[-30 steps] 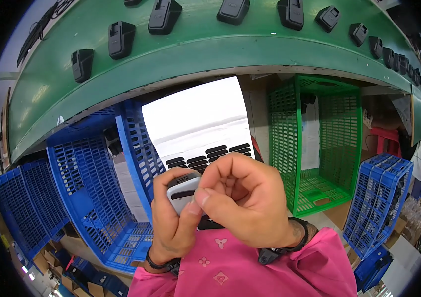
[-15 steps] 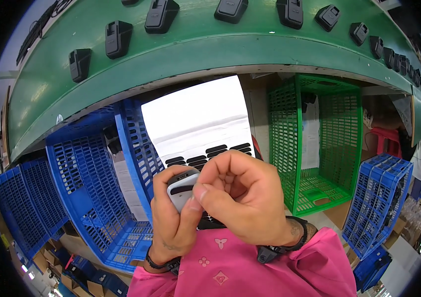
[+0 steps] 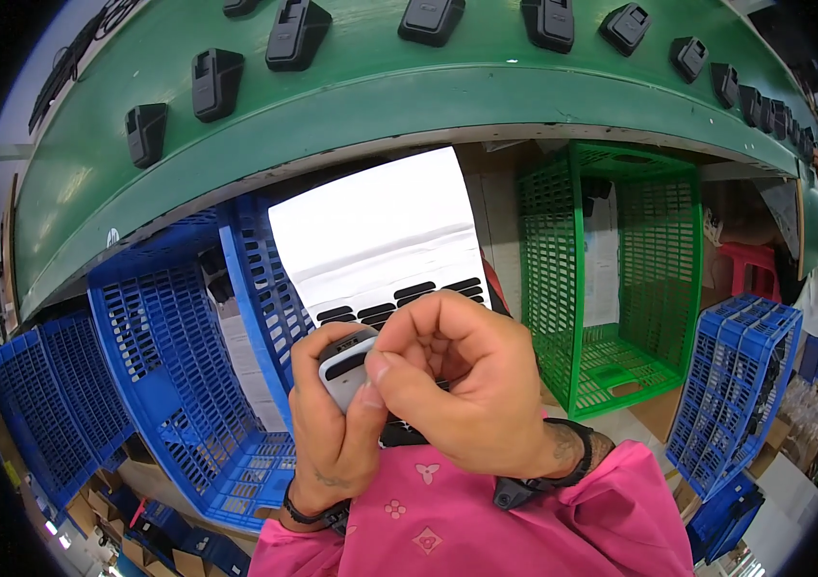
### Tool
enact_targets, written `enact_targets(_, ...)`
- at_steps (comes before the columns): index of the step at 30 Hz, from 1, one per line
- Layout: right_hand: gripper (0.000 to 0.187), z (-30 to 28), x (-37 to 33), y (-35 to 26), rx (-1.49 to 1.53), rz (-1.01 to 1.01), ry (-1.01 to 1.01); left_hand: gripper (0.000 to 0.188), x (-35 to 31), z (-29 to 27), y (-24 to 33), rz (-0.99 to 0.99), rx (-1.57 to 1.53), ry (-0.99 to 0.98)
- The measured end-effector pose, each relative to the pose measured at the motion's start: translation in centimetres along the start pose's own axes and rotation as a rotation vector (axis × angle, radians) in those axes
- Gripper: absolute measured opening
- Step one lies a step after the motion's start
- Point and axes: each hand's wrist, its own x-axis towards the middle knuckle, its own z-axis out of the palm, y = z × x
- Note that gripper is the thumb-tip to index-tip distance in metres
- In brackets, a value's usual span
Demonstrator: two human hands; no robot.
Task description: The person peels a black adhesive strip from a sheet, applies it to the back of a white electronic device, and presses it down. After repeating this for several devices, they place the finished items onto a green conveyor belt.
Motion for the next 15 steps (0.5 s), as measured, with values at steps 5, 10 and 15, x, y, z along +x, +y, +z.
enact_targets(5, 0.007, 0.3, 0.0, 0.1, -0.018, -0.007, 0.004, 0.038, -0.1, -0.1, 0.1, -0.021, -0.005, 0.008)
enact_targets(10, 0.01, -0.1, 0.4, 0.8, -0.082, -0.112, 0.032, 0.037, 0.3, 0.1, -0.2, -0.045, -0.004, 0.013)
enact_targets(15, 0.011, -1.1, 0.8, 0.9, 0.013, -0.107, 0.128, 0.042, 0.1, -0.1, -2.2, -0.087, -0.288, 0.012)
